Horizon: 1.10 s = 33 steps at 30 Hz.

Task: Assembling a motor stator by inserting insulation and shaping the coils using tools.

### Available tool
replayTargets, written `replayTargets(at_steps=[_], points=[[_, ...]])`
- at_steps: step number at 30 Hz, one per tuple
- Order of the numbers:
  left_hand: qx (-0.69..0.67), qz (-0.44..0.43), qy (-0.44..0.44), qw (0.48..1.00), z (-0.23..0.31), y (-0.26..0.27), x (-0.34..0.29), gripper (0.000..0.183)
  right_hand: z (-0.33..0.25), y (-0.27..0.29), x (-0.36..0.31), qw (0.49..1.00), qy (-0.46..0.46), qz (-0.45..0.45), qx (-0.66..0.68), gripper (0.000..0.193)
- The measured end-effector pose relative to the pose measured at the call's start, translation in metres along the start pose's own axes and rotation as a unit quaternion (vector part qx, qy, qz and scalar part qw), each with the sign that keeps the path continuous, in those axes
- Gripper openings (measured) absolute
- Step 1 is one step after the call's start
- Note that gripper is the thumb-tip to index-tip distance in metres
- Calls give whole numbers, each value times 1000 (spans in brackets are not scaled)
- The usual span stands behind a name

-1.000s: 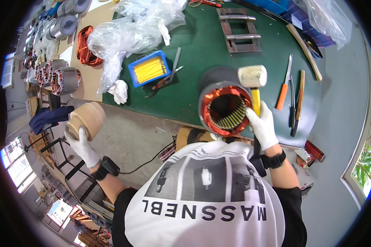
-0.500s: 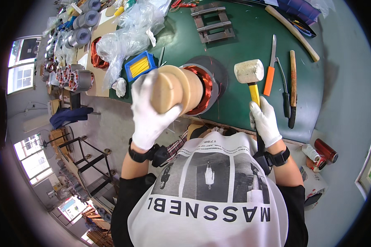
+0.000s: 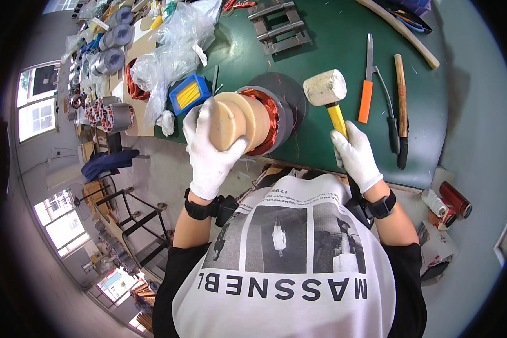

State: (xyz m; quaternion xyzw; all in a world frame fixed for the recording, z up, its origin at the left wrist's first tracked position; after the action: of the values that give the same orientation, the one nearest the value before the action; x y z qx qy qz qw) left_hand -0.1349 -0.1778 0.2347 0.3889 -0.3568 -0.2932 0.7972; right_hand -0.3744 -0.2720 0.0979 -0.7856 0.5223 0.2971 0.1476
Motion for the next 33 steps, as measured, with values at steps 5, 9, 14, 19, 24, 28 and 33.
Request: replayTargets(at_steps=[5, 9, 14, 19, 24, 28, 33], points=[[-3, -18, -5, 1000, -11, 1, 3, 80, -9, -21, 3, 999, 19, -31, -19, 20], [-101, 13, 66, 993, -27, 15, -2, 79, -10, -18, 4, 997, 53, -31, -35, 18], [-229, 121, 242, 935, -106, 67, -26, 84, -1, 1, -1, 997, 52, -27, -53, 22], [-37, 183, 292, 938, -187, 62, -41, 81, -11, -34, -11, 992, 19, -94, -80, 31], [99, 162, 310, 932, -244, 3, -63, 81, -27, -74, -16, 953, 69, -132, -263, 36], [111, 178, 226, 951, -230, -7, -54, 87, -37, -91, -19, 900, 114, -143, -395, 28], [-39, 154, 217, 963, -189, -17, -94, 44, -102, -97, 1, 826, 239, -93, -501, 23]])
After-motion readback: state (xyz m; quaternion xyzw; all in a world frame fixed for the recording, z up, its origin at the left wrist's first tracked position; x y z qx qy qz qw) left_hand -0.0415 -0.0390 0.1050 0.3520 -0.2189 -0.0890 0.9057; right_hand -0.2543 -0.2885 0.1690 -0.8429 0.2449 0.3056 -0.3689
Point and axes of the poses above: each hand's wrist, its own x-axis towards the middle knuckle, its own y-axis out of the back of the hand, z = x × y, the point moved 9 cm from there along x, towards the middle knuckle, and after that the axes turned 14 degrees about z, right-handed, at the moved point
